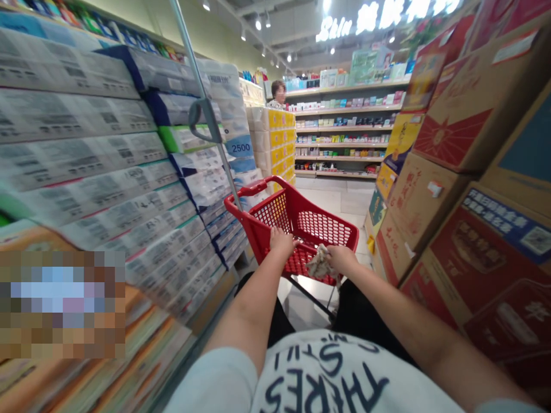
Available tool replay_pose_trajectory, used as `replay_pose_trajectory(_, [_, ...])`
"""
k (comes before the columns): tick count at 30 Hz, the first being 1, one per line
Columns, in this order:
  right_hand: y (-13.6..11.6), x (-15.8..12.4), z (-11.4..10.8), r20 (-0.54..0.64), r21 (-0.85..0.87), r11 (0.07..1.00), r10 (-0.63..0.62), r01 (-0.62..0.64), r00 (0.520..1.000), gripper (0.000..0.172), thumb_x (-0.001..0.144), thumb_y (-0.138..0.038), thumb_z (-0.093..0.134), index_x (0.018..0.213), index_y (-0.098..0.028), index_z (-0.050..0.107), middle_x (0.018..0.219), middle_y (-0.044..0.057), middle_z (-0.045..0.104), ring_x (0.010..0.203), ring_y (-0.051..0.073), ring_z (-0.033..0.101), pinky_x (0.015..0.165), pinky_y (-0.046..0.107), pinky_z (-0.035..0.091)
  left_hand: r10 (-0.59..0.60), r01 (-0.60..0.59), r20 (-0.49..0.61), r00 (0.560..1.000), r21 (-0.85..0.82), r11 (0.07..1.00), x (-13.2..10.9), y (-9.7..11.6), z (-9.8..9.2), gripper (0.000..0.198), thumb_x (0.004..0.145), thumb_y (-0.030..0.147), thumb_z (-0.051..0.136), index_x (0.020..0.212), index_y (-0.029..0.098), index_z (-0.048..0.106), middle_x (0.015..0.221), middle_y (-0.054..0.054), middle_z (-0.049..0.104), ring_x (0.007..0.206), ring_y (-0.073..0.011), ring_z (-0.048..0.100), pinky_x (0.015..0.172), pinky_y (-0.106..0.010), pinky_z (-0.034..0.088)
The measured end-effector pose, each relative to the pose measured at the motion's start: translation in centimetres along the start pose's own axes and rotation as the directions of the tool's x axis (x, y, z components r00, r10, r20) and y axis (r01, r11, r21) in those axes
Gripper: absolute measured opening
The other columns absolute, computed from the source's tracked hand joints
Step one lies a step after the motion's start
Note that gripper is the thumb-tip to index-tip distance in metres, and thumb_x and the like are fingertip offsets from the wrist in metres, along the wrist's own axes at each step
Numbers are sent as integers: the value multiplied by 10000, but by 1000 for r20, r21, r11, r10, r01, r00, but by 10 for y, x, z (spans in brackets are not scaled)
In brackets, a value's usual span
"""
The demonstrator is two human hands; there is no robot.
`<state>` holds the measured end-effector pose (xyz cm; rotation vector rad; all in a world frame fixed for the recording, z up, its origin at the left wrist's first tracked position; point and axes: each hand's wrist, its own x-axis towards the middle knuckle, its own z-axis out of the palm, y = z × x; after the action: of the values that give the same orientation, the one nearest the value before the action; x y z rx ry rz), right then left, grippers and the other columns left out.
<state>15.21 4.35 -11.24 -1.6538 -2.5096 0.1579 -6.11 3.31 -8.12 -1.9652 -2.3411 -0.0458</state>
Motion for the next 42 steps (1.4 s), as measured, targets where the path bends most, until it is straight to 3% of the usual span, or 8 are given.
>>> replay_pose_trajectory(10, [-18, -10, -9, 35, 88, 980, -184, 180, 982, 258, 825, -196, 476, 1019, -245, 639, 981, 54, 672, 843, 166, 594, 679, 244, 363, -152, 140, -45, 987, -202, 969, -17, 5, 21, 676, 778, 656, 387, 1270, 210, 514, 1524, -92, 136, 1380, -365, -33, 1105, -469, 63])
replay_pose_trajectory(14, [-19, -10, -8, 57, 119, 990, -86, 79, 995, 226, 829, -200, 460, 907, -182, 671, 849, 78, 680, 703, 157, 595, 593, 237, 357, -183, 179, -6, 983, -189, 966, -18, 14, 18, 671, 742, 673, 421, 1202, 209, 571, 1519, -98, 151, 1375, -388, -24, 1100, -483, 62])
replay_pose_trajectory(19, [-23, -3, -2, -70, 287, 940, -169, 182, 983, 226, 800, -161, 477, 880, -214, 682, 850, 36, 689, 742, 145, 599, 626, 213, 369, -176, 173, 3, 984, -196, 965, -14, 17, 12, 610, 747, 651, 436, 1120, 208, 625, 1516, -107, 160, 1372, -398, -10, 1095, -485, 63])
replay_pose_trajectory(24, [-20, 14, 1, -18, 381, 922, 80, -67, 997, 213, 786, -136, 474, 850, -150, 677, 756, 69, 678, 649, 148, 585, 562, 219, 359, -185, 182, 5, 983, -215, 959, -15, 19, 13, 622, 736, 678, 439, 1107, 215, 626, 1519, -105, 150, 1374, -391, -16, 1098, -474, 57])
replay_pose_trajectory(28, [-32, 17, 5, -179, 359, 918, -109, 168, 978, 251, 829, -153, 434, 931, -184, 661, 874, 63, 681, 764, 149, 595, 643, 218, 376, -192, 187, -3, 981, -212, 959, -17, 19, 13, 637, 747, 685, 412, 1115, 209, 620, 1519, -111, 144, 1375, -388, -21, 1096, -483, 54])
replay_pose_trajectory(33, [-43, 2, 16, -149, 363, 840, -374, 403, 915, 333, 855, -261, 474, 1176, -227, 558, 1035, 59, 659, 873, 171, 605, 726, 234, 406, -188, 188, 16, 982, -191, 964, -19, 17, 12, 588, 770, 654, 410, 1126, 231, 612, 1524, -89, 135, 1377, -381, -21, 1091, -500, 63])
replay_pose_trajectory(38, [-20, 11, 2, 51, 428, 888, -210, 169, 976, 297, 862, -179, 388, 998, -173, 652, 849, 66, 686, 707, 162, 618, 616, 230, 421, -192, 189, 6, 981, -198, 962, -21, 16, 13, 639, 746, 703, 402, 1123, 232, 614, 1525, -89, 131, 1373, -392, -29, 1093, -495, 59])
replay_pose_trajectory(42, [-15, 19, -19, -163, 469, 878, -22, 97, 986, 374, 843, -130, 335, 1079, -185, 619, 945, 61, 680, 798, 161, 622, 651, 219, 441, -186, 185, 10, 982, -200, 962, -20, 16, 14, 625, 753, 696, 401, 1121, 239, 614, 1525, -83, 137, 1377, -382, -20, 1091, -505, 50])
